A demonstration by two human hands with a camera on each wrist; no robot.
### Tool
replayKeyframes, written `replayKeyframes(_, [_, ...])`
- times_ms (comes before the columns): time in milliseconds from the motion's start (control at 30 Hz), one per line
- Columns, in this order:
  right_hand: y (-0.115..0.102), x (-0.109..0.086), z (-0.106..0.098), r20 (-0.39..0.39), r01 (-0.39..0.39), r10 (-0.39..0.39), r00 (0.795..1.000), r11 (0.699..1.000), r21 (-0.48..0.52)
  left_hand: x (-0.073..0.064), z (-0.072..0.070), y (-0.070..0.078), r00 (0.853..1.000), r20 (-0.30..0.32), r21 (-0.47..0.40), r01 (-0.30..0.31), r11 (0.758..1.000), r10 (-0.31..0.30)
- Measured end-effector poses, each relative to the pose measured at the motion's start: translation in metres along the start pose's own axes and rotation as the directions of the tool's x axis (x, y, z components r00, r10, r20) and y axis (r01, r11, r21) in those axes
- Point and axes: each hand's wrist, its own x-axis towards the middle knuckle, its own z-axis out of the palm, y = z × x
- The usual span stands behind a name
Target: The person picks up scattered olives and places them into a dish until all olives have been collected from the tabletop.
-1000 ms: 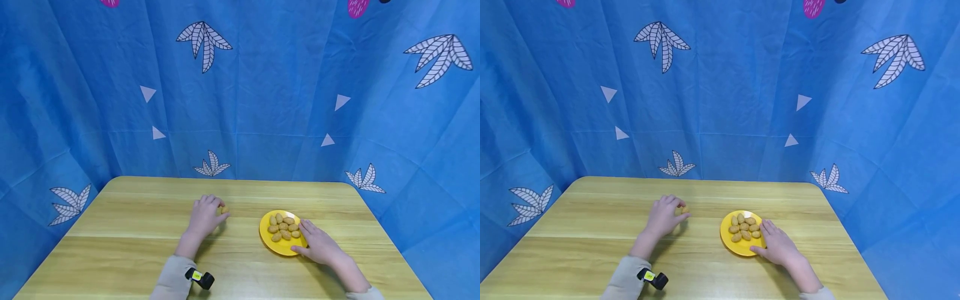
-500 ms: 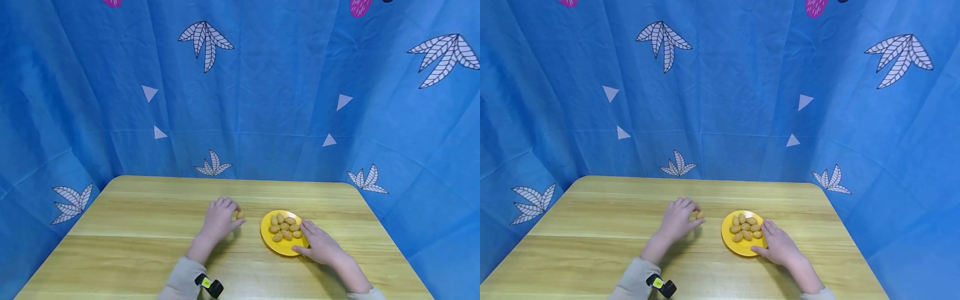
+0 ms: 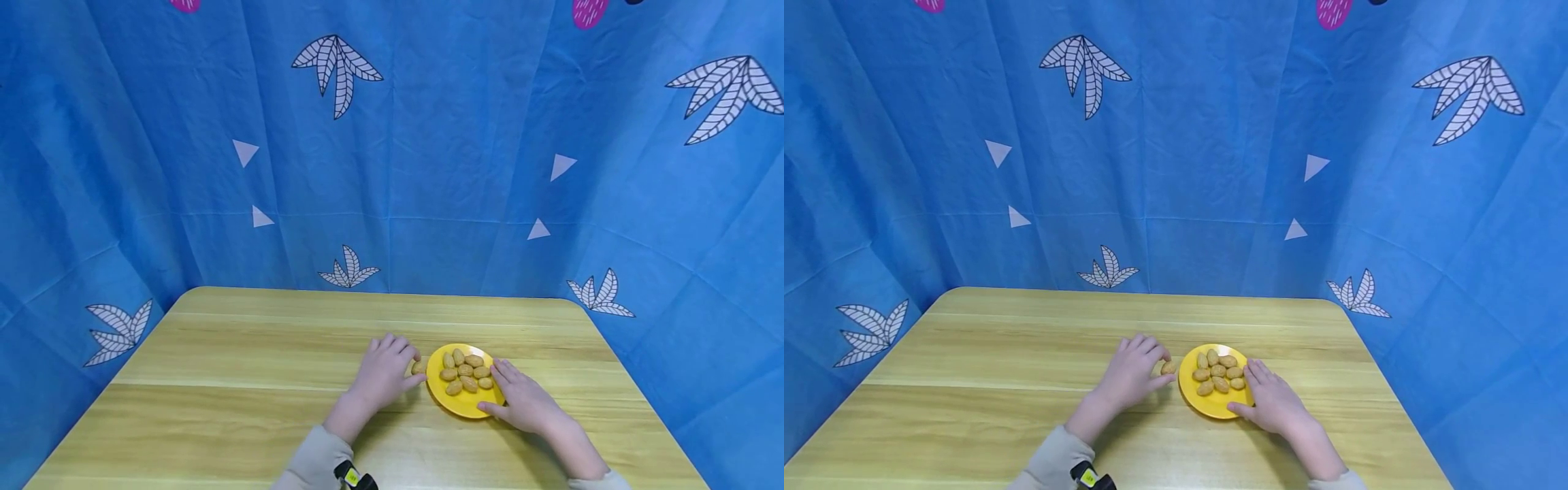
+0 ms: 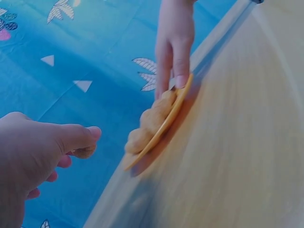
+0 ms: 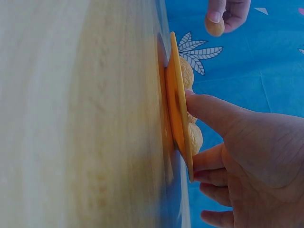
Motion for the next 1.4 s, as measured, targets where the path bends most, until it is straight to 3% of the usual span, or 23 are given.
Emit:
replayKeyframes(200, [0.002, 0.0, 0.003, -0.018, 0.0, -0.001, 1.0, 1.0, -0.013, 0.0, 0.007, 0.011, 0.998, 0.008, 0.011, -0.061, 0.998, 0.061])
replayKeyframes(567, [-0.002, -0.001, 0.001, -0.039, 0.015, -0.016, 0.999, 1.0, -0.021, 0.001, 0.018, 0.022, 0.984, -0.032, 0.031, -0.176, 0.984, 0.177])
replayKeyframes(1033, [0.0, -0.003, 0.001, -0.042, -0.004, 0.003, 0.999, 1.0, -0.009, 0.009, 0.028, 0.037, 0.961, 0.041, 0.06, -0.274, 0.96, 0.272])
replayKeyframes(1400, [0.0, -0.003, 0.002, -0.042, -0.007, 0.007, 0.999, 1.0, -0.007, 0.015, 0.037, 0.048, 0.942, 0.06, 0.098, -0.334, 0.937, 0.329])
